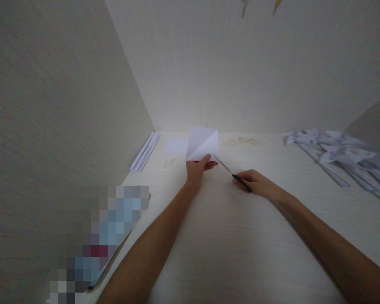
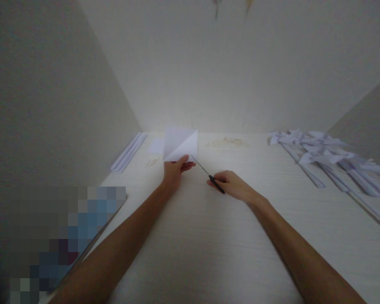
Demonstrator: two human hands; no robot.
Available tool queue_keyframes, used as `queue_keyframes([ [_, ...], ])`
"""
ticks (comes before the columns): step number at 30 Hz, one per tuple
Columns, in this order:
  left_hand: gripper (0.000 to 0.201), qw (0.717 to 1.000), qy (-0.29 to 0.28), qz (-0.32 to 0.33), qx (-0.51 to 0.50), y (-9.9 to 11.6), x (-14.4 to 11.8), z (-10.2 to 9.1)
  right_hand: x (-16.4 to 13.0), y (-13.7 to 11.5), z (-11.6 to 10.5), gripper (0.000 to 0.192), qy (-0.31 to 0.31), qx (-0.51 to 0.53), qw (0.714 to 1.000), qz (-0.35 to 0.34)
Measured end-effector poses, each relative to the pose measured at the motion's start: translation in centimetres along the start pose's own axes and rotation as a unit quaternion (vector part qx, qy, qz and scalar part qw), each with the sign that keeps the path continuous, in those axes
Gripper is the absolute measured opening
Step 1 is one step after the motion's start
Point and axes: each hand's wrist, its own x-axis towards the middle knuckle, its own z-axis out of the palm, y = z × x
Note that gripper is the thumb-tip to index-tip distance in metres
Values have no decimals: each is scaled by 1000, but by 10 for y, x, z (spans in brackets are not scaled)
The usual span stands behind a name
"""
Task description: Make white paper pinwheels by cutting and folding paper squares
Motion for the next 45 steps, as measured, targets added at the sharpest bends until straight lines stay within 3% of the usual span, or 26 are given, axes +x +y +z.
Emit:
queue_keyframes([
  [12,13,1000,-3,-7,-5,1,0,0,0,1,0,43,2,3,1000,-6],
  [20,14,999,-43,-16,18,0,-4,0,-2,-5,-1,45,6,-4,1000,-14],
  [33,12,998,-49,-27,6,-2,-3,0,0,0,2,43,15,2,1000,10],
  [45,12,995,-87,-44,13,-2,-6,1,1,2,1,41,20,-2,1000,-16],
])
